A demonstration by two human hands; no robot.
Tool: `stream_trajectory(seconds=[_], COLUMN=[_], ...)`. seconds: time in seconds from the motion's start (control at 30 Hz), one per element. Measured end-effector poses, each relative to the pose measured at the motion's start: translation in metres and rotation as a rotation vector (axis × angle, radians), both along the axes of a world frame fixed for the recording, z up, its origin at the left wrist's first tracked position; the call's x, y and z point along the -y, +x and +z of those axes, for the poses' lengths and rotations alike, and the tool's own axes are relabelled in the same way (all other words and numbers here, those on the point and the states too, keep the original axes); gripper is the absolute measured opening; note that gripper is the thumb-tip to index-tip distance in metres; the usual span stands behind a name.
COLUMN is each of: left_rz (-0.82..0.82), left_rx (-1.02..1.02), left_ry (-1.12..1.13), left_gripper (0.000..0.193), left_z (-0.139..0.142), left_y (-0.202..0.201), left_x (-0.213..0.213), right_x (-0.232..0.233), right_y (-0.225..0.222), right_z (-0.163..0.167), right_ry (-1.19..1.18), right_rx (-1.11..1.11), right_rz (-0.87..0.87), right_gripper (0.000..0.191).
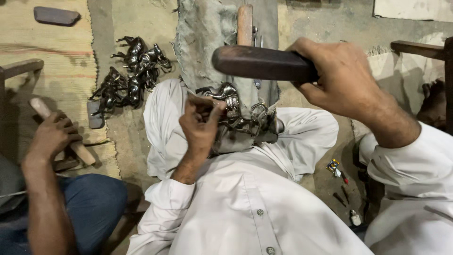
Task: The person sits on the floor holding a small metal horse ornament against a cloth-covered form on their lap. They use a punch held in one hand and strike it repeatedly with a hammer in the other hand to work the ornament's surface, repositioning the piece and punch between strikes.
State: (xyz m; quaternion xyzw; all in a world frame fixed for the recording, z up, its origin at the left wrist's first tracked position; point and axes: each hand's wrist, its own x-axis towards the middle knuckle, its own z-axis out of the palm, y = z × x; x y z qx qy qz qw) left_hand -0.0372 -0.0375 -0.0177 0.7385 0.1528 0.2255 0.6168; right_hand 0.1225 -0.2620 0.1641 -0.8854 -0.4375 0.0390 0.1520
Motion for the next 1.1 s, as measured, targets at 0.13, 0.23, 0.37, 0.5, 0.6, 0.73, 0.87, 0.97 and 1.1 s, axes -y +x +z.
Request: stream_trajectory(seconds=[0.13, 0.23, 0.37, 0.5, 0.6, 0.73, 0.87, 0.97, 1.1], left_rz=[-0.039, -0.062, -0.058, -0.019, -0.056, -0.036, -0.012, -0.065, -0.128], left_rx=[0.062, 0.085, 0.056, -0.064, 0.129, 0.063, 0.086, 0.081, 0.038], left_ry=[-0.163, -0.098, 0.073, 0.167, 0.213, 0.177, 0.282, 0.251, 0.266], left_gripper=[0.027, 0.027, 0.031, 0.036, 0.032, 0.028, 0.027, 0.026, 0.026], left_z=[0.007, 0.008, 0.005, 0.001, -0.001, -0.001, 0.0, 0.002, 0.005], left_y=[0.002, 0.007, 0.01, 0.009, 0.007, 0.006, 0.006, 0.009, 0.014], left_x=[-0.009, -0.007, 0.002, 0.004, 0.004, 0.006, 0.008, 0.006, 0.003], right_x=[0.005, 0.002, 0.0, -0.003, -0.013, -0.03, -0.047, -0.051, -0.049], right_y=[0.0, 0.0, 0.0, 0.002, 0.003, 0.001, 0.001, 0.005, 0.008], right_z=[-0.011, -0.017, -0.022, -0.026, -0.026, -0.014, 0.002, 0.014, 0.02], right_ry=[0.016, -0.106, -0.248, -0.277, -0.161, 0.094, -0.374, -0.29, -0.441], right_rx=[-0.286, -0.317, -0.262, 0.016, 0.23, 0.376, 0.586, 0.407, 0.554], right_rz=[-0.063, -0.092, -0.061, 0.062, 0.13, 0.194, 0.242, 0.199, 0.117], right_gripper=[0.036, 0.038, 0.042, 0.044, 0.039, 0.036, 0.029, 0.028, 0.023])
